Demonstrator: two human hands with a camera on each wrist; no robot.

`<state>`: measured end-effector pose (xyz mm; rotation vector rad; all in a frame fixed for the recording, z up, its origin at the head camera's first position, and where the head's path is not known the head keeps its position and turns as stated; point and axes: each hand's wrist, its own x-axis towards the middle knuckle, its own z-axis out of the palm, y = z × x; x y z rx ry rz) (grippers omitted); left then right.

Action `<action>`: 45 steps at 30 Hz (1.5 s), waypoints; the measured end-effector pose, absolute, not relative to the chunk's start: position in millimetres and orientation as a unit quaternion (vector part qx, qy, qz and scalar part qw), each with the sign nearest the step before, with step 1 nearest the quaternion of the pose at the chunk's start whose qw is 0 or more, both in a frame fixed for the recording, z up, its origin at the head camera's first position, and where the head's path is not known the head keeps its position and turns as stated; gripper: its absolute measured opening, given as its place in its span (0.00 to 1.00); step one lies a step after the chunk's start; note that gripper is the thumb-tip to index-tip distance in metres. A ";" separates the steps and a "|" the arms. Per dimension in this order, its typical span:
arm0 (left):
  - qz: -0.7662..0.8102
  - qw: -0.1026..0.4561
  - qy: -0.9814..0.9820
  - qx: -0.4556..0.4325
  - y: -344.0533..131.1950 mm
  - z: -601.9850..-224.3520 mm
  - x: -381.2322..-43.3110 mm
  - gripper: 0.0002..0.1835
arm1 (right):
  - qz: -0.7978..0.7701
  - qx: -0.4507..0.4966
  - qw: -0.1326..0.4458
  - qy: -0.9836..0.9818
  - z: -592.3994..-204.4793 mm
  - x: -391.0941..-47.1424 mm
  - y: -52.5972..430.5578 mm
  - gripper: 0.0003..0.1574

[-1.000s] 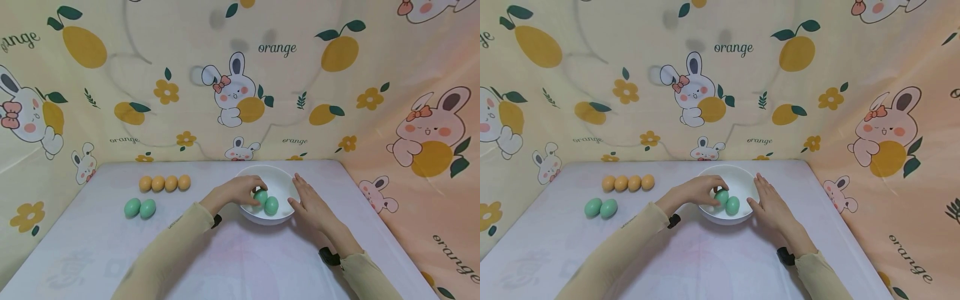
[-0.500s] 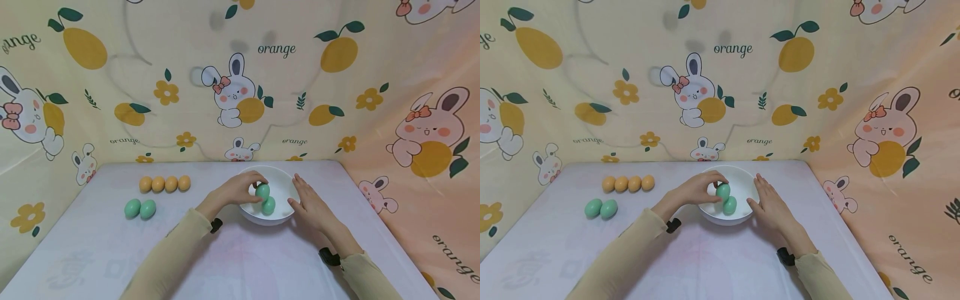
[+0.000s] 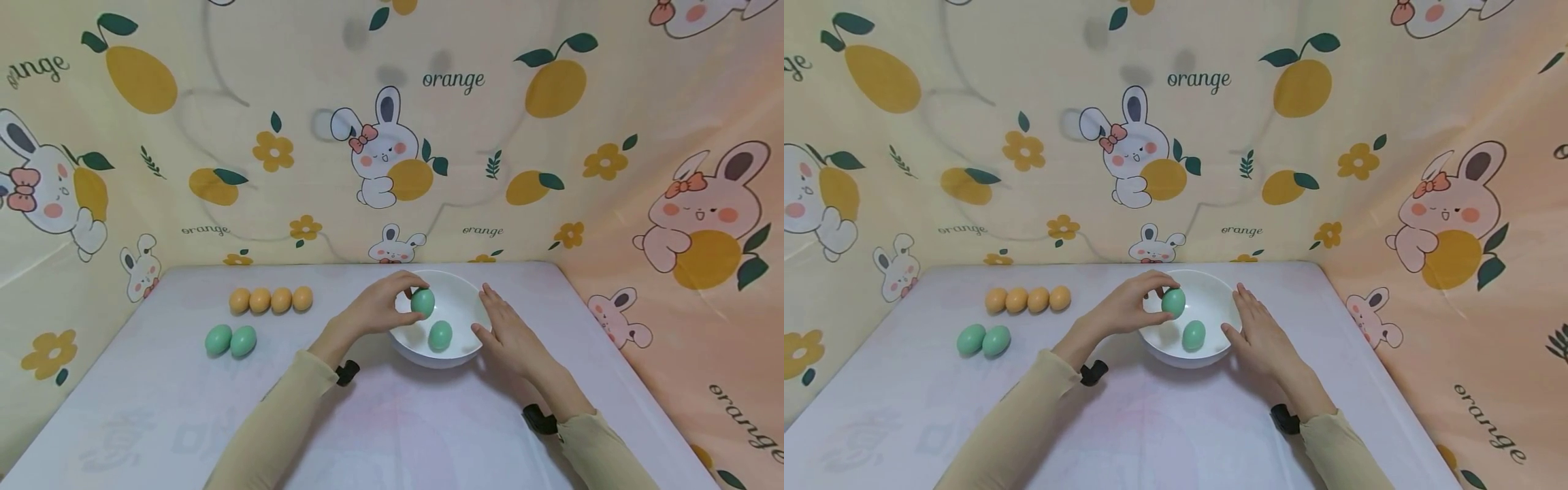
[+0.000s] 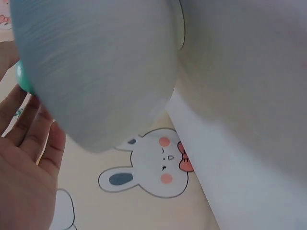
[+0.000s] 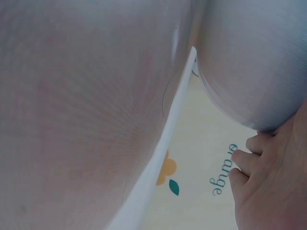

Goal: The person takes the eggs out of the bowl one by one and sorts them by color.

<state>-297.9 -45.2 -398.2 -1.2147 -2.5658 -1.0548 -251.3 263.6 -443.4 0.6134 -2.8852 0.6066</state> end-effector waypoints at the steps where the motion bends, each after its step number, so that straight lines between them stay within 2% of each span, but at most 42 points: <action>1: -0.350 0.061 -0.846 -0.397 -47.5 -398.0 -297.5 0.28 | 0.201 0.202 0.066 -0.956 -443.4 -251.2 263.6 0.49; 9: -0.364 0.091 -0.847 -0.376 -68.8 -396.0 -291.0 0.29 | 0.205 0.201 0.065 -0.956 -442.3 -250.7 263.1 0.49; 26: -0.367 0.109 -0.862 -0.333 -110.7 -390.7 -278.8 0.29 | 0.208 0.203 0.064 -0.955 -441.7 -250.7 262.9 0.50; 33: -0.352 0.108 -0.868 -0.333 -129.4 -387.7 -274.7 0.29 | 0.207 0.201 0.063 -0.955 -444.1 -251.3 264.1 0.49; 45: -0.290 0.074 -0.894 -0.334 -166.0 -381.8 -268.9 0.27 | 0.209 0.207 0.068 -0.953 -442.4 -250.9 262.7 0.49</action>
